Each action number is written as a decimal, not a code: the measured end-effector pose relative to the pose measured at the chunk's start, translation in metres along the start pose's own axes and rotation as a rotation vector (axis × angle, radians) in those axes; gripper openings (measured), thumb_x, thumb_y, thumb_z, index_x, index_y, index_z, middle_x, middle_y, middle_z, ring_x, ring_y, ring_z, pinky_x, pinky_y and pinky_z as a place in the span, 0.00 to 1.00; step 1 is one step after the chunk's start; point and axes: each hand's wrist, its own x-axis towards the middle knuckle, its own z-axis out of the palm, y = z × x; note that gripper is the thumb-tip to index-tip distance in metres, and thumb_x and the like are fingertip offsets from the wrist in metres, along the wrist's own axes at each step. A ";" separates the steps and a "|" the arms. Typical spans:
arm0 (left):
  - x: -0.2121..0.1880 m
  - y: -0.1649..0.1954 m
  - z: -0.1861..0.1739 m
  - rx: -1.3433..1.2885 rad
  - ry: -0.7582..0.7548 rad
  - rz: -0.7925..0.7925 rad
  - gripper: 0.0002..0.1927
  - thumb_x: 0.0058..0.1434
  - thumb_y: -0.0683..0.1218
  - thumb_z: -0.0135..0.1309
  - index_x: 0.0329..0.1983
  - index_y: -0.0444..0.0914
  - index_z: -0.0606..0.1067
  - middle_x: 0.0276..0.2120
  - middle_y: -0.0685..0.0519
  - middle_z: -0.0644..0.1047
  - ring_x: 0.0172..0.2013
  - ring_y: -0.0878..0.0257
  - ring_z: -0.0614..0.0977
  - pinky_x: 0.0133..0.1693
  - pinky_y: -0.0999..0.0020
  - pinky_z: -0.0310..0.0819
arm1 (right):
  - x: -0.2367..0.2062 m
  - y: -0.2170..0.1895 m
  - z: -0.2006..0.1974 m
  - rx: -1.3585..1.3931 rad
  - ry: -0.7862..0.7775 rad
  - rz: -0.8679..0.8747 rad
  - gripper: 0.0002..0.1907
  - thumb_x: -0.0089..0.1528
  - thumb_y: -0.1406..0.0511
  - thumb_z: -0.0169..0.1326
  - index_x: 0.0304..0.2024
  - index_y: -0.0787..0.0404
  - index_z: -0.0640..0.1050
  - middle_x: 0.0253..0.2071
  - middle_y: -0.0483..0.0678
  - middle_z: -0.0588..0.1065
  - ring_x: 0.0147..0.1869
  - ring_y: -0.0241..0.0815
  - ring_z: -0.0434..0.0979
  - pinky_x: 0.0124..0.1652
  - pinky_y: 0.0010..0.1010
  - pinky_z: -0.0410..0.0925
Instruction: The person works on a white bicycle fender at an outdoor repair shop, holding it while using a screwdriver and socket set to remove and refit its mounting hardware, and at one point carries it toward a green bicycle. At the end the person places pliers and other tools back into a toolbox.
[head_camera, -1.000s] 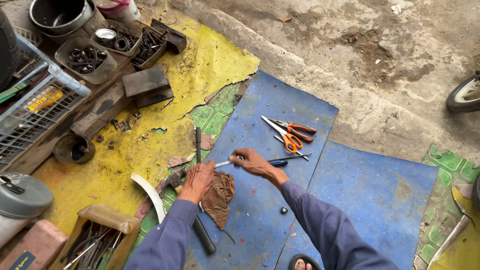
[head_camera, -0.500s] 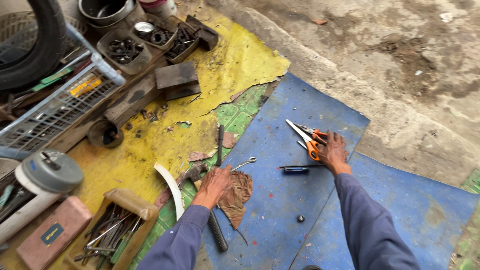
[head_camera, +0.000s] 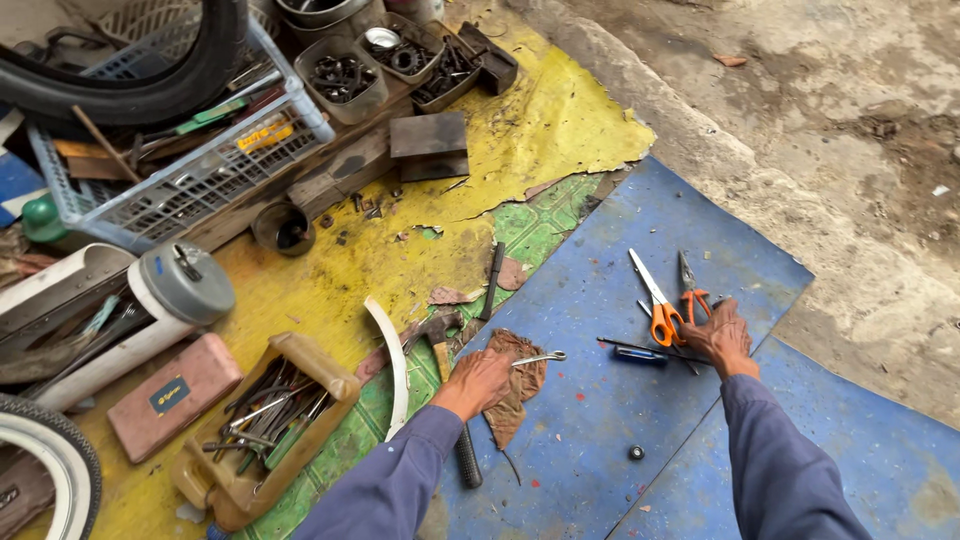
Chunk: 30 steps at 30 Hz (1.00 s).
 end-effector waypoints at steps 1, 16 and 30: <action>-0.001 0.000 0.001 -0.008 -0.017 -0.009 0.09 0.61 0.42 0.47 0.42 0.35 0.74 0.35 0.33 0.79 0.39 0.35 0.81 0.41 0.43 0.75 | -0.002 -0.001 0.001 0.028 0.004 0.000 0.43 0.48 0.53 0.68 0.57 0.72 0.69 0.44 0.69 0.76 0.46 0.68 0.80 0.43 0.50 0.72; 0.041 0.013 -0.025 -1.080 0.511 -0.336 0.22 0.61 0.60 0.63 0.35 0.36 0.82 0.28 0.52 0.76 0.29 0.62 0.73 0.31 0.62 0.66 | -0.032 -0.095 0.030 0.776 -0.165 -0.462 0.16 0.65 0.61 0.57 0.52 0.60 0.83 0.25 0.38 0.71 0.26 0.30 0.63 0.25 0.26 0.59; 0.039 0.011 -0.044 -1.658 0.599 -0.354 0.15 0.49 0.52 0.72 0.30 0.40 0.79 0.25 0.60 0.76 0.25 0.70 0.74 0.28 0.72 0.68 | -0.147 -0.204 0.089 0.866 -0.249 -0.690 0.13 0.68 0.59 0.52 0.47 0.62 0.74 0.25 0.44 0.72 0.27 0.40 0.70 0.28 0.35 0.64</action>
